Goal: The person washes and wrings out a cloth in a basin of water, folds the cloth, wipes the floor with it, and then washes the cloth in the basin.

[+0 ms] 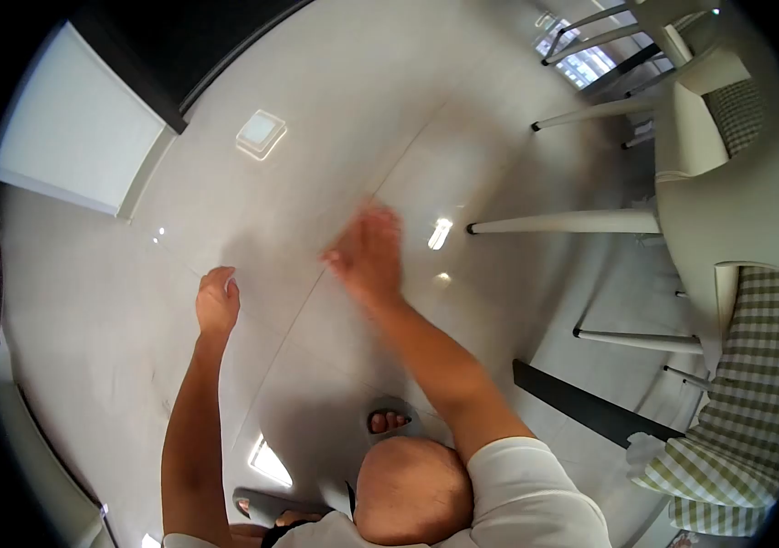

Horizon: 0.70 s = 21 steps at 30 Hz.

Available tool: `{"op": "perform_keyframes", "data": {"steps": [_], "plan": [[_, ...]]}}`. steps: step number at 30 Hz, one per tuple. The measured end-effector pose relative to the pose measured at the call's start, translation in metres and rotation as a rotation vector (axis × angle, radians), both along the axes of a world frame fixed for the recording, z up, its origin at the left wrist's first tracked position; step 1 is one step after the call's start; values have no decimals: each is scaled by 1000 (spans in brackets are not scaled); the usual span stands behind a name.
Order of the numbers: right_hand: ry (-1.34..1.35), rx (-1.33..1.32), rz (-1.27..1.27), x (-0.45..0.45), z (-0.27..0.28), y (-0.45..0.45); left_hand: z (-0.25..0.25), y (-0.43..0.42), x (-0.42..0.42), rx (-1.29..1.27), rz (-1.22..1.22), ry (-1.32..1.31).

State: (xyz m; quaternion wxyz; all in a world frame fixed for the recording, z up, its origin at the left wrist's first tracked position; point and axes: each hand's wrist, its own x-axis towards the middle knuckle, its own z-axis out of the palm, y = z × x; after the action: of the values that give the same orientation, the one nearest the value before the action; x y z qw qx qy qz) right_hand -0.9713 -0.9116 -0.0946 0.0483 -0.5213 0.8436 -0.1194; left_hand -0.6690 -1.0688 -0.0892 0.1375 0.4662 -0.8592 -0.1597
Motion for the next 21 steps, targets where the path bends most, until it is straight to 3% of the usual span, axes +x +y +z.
{"op": "perform_keyframes", "data": {"steps": [1,3,5,8,11,13,14,16,18,20,21], "plan": [[-34,-92,-114,-32,-22,15,5,0,-12,-3,-10,13],[81,15,-187,-69,-29,19,23,4,-35,283,101,-156],[113,-69,-410,-82,-39,10,15,7,-37,265,89,-112],[5,106,-126,-34,-7,-41,16,8,-29,51,-24,26],[-22,54,113,49,-7,-80,18,8,-16,62,-5,27],[-124,-182,359,79,-12,-83,20,7,-4,39,-14,11],[-135,-180,357,75,-14,-76,20,8,1,43,-14,1],[-62,-42,275,33,2,-54,18,9,-1,94,5,-21],[-70,-130,3,-21,1,-22,4,9,-9,79,-12,-22],[251,-83,-221,-89,-34,-1,-3,8,-24,63,-29,-22],[224,-135,-332,-116,-34,0,0,6,-34,79,-42,0]]}}
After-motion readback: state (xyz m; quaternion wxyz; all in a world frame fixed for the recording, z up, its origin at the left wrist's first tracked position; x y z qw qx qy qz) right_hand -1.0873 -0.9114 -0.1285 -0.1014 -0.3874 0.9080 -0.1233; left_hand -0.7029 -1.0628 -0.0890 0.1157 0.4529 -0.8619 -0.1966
